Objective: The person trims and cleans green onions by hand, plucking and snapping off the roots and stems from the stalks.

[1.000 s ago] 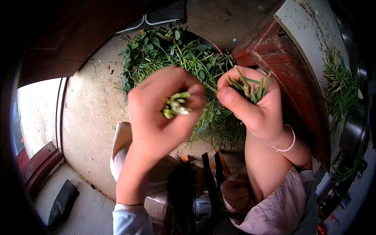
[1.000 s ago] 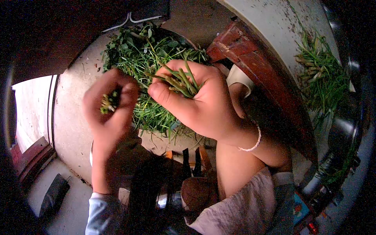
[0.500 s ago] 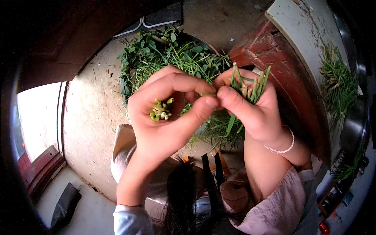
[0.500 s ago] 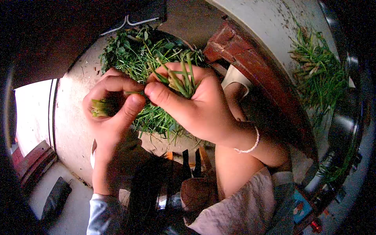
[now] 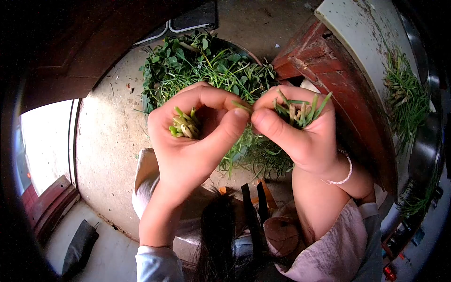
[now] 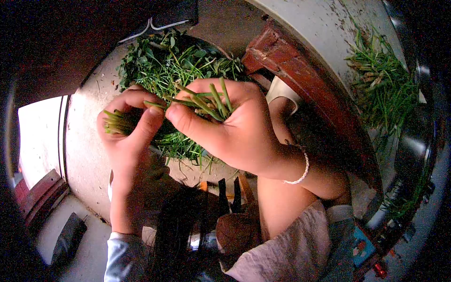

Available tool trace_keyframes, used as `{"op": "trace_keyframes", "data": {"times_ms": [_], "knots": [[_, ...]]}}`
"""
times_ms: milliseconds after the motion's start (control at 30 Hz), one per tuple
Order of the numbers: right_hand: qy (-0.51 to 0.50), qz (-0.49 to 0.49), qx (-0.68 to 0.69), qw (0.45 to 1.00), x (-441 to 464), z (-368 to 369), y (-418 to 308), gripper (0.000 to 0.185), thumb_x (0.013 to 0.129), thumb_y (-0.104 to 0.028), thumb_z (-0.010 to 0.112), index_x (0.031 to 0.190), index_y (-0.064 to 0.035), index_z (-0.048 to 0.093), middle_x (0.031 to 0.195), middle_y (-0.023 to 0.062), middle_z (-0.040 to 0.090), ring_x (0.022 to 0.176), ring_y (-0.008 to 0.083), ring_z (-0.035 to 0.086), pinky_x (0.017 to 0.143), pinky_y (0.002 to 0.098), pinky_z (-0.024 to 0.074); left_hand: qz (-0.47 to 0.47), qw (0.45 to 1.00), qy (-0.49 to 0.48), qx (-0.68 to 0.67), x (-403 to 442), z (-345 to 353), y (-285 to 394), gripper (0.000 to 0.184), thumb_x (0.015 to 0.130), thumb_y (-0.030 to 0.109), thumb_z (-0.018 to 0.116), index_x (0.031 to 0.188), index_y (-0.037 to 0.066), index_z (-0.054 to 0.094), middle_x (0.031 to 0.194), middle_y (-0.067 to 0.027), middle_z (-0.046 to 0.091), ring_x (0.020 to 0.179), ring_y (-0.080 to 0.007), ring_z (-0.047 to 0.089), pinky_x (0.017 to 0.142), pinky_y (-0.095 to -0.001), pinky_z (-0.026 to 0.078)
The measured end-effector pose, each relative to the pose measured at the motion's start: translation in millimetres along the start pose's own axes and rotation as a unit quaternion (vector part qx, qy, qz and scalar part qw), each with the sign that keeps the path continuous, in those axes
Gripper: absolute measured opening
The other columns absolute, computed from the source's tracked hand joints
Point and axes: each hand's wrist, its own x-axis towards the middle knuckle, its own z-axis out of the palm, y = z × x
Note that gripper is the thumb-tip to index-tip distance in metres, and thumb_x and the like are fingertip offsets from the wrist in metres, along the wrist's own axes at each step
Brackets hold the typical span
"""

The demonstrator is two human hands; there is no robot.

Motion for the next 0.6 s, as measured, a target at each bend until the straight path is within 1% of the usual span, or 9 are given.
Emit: {"op": "trace_keyframes", "data": {"times_ms": [67,167,233,267,333,567,600], "knots": [[0.000,0.005,0.001,1.000,-0.3,-0.3,0.0,0.015,0.074,-0.005,0.057,0.062,-0.0027,0.050,0.054,-0.0063,0.045,0.050,0.0002,0.037,0.043,0.0175,0.0284,0.007,1.000,-0.002,0.006,0.4,-0.2,0.7,0.004,0.066,-0.003,0.058,0.070,-0.001,0.057,0.067,-0.0016,0.054,0.055,-0.0022,0.044,0.048,-0.0138,0.032],[-0.006,-0.005,-0.033,0.999,-1.1,-0.8,1.0,0.011,0.073,-0.004,0.058,0.065,-0.0023,0.052,0.054,-0.0066,0.045,0.050,-0.0002,0.038,0.043,0.0167,0.0294,0.000,1.000,0.008,0.020,0.9,1.8,2.0,0.004,0.065,-0.004,0.056,0.068,-0.001,0.055,0.067,-0.0013,0.053,0.054,-0.0017,0.044,0.048,-0.0136,0.032],[0.016,-0.015,-0.063,0.998,-2.0,0.8,-1.1,0.008,0.071,-0.003,0.060,0.069,-0.0005,0.054,0.057,-0.0034,0.050,0.052,0.0014,0.043,0.045,0.0167,0.0335,0.004,1.000,0.008,0.006,1.2,2.4,0.9,0.004,0.065,-0.003,0.056,0.067,-0.001,0.054,0.067,-0.0007,0.053,0.054,-0.0014,0.043,0.048,-0.0134,0.031],[0.016,-0.015,-0.063,0.998,-1.5,0.4,-2.9,0.008,0.071,-0.003,0.060,0.069,-0.0005,0.054,0.057,-0.0034,0.050,0.052,0.0014,0.043,0.045,0.0167,0.0335,0.004,1.000,0.008,0.006,1.3,2.6,0.9,0.004,0.065,-0.003,0.056,0.067,-0.001,0.054,0.067,-0.0007,0.053,0.054,-0.0014,0.043,0.048,-0.0134,0.031],[0.025,-0.054,-0.131,0.990,-0.5,-1.2,-6.8,0.003,0.069,0.000,0.058,0.070,0.0012,0.055,0.063,0.0014,0.052,0.057,0.0054,0.045,0.051,0.0177,0.0340,0.006,1.000,0.000,-0.004,1.1,3.1,1.0,0.004,0.066,-0.003,0.056,0.069,-0.001,0.055,0.067,-0.0002,0.053,0.053,-0.0014,0.042,0.047,-0.0134,0.031],[0.032,-0.046,-0.127,0.990,0.0,-1.4,-1.8,0.002,0.070,0.001,0.057,0.070,0.0013,0.055,0.064,0.0023,0.052,0.058,0.0059,0.045,0.052,0.0181,0.0338,0.022,1.000,0.005,0.011,1.6,5.1,-1.7,0.005,0.068,-0.003,0.056,0.072,-0.001,0.056,0.067,-0.0001,0.053,0.052,-0.0011,0.041,0.046,-0.0140,0.030],[0.026,-0.038,-0.122,0.992,-0.2,-2.2,-1.7,0.002,0.070,0.000,0.056,0.069,0.0012,0.055,0.064,0.0022,0.052,0.058,0.0058,0.045,0.052,0.0181,0.0338,-0.001,1.000,0.006,0.006,1.5,5.7,0.0,0.005,0.068,-0.003,0.056,0.072,-0.001,0.056,0.068,-0.0002,0.053,0.052,-0.0012,0.041,0.046,-0.0141,0.030]]}}
